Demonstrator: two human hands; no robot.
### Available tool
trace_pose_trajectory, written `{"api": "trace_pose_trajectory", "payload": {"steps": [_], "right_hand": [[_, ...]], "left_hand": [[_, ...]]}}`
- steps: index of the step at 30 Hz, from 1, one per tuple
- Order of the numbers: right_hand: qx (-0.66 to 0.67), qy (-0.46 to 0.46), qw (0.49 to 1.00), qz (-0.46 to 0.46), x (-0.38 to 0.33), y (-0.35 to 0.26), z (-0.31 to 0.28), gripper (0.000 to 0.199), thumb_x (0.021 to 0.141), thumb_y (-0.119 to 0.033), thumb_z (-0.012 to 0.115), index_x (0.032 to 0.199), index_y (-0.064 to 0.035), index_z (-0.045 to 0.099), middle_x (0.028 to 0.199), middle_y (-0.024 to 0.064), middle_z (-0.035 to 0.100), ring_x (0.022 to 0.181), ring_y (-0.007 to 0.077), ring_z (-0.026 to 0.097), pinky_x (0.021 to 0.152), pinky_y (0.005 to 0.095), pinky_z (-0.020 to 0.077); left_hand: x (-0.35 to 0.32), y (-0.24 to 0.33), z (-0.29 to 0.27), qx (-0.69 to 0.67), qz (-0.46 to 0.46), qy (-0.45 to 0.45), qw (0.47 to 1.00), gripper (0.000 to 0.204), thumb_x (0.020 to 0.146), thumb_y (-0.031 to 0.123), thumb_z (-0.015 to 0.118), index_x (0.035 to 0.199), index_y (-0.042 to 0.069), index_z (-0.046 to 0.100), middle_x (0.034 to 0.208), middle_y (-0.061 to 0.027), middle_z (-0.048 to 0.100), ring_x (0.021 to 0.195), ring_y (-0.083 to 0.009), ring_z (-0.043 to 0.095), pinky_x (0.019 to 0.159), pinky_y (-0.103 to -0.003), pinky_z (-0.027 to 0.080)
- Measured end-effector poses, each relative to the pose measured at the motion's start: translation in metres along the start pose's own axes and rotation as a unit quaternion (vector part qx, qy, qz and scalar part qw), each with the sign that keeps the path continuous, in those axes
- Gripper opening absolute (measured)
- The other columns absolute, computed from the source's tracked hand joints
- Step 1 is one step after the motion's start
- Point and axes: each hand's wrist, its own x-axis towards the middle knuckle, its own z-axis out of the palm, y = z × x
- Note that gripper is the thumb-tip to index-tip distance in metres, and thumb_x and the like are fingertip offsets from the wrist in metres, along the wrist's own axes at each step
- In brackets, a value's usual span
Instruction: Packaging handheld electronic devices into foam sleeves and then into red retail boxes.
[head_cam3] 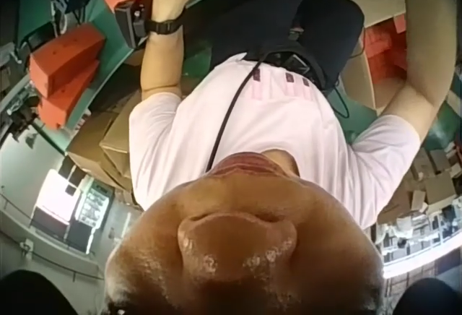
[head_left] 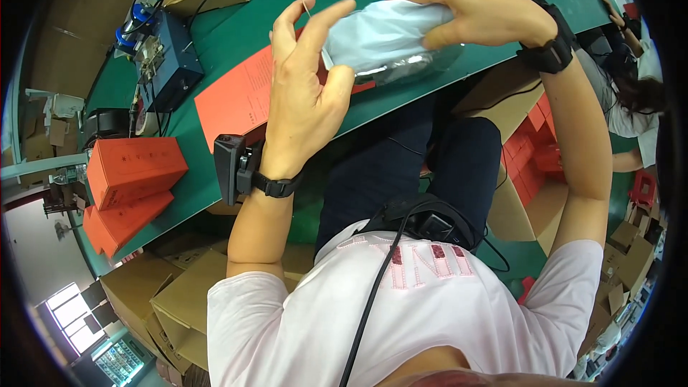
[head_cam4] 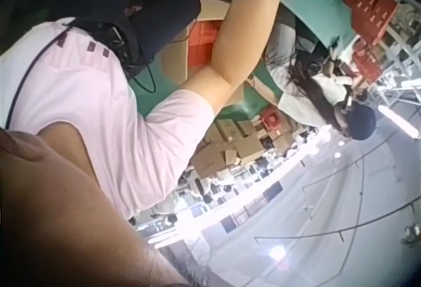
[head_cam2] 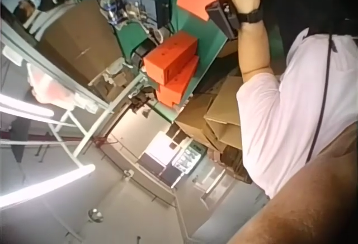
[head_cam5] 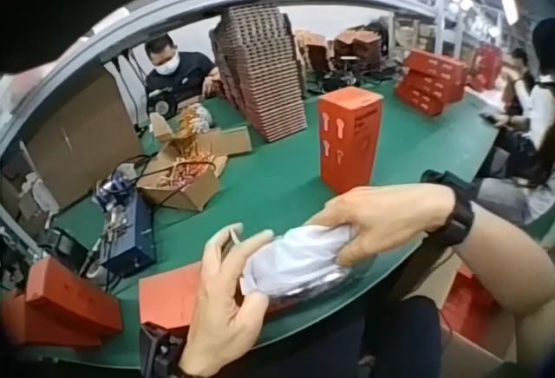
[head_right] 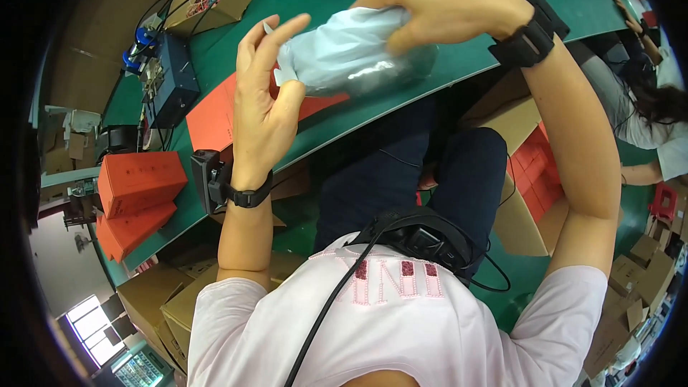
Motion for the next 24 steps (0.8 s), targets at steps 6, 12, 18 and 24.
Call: {"api": "trace_pose_trajectory", "payload": {"steps": [6,12,18,24], "right_hand": [[-0.074,0.248,0.965,0.04,-0.001,-0.025,0.064,0.029,0.099,-0.026,0.057,0.105,0.0014,0.059,0.099,0.0164,0.064,0.096,0.0331,0.057,0.085,0.0401,0.0463],[0.253,0.388,0.85,0.251,-0.005,-0.027,0.068,0.024,0.086,-0.014,0.073,0.102,0.0028,0.067,0.084,0.0082,0.066,0.089,0.0226,0.065,0.079,0.0326,0.0484],[-0.138,0.412,0.895,0.105,-0.011,-0.012,0.098,0.019,0.087,-0.02,0.073,0.099,-0.0051,0.075,0.094,0.009,0.065,0.093,0.0247,0.061,0.081,0.0331,0.0484],[0.151,0.371,0.866,0.299,-0.042,0.006,0.059,0.068,0.09,-0.055,0.065,0.123,0.0033,0.062,0.102,0.0123,0.065,0.09,0.0192,0.064,0.077,0.0305,0.0525]], "left_hand": [[0.002,0.0,0.014,0.123,0.067,0.006,0.99,0.027,0.084,0.013,0.062,0.108,0.008,0.07,0.138,-0.0254,0.046,0.129,-0.0429,0.044,0.108,-0.062,0.031],[0.002,-0.001,0.023,0.234,0.039,0.009,0.971,0.022,0.089,0.019,0.065,0.106,0.007,0.069,0.137,-0.0258,0.048,0.132,-0.0451,0.042,0.11,-0.073,0.022],[0.005,0.002,0.025,0.225,0.041,0.004,0.974,0.023,0.089,0.019,0.064,0.108,0.007,0.069,0.138,-0.0257,0.047,0.134,-0.0443,0.04,0.11,-0.073,0.023],[0.002,-0.003,0.012,0.212,0.051,-0.015,0.976,0.054,0.085,0.031,0.074,0.133,0.01,0.059,0.143,-0.0252,0.044,0.137,-0.0449,0.037,0.111,-0.073,0.021]]}}
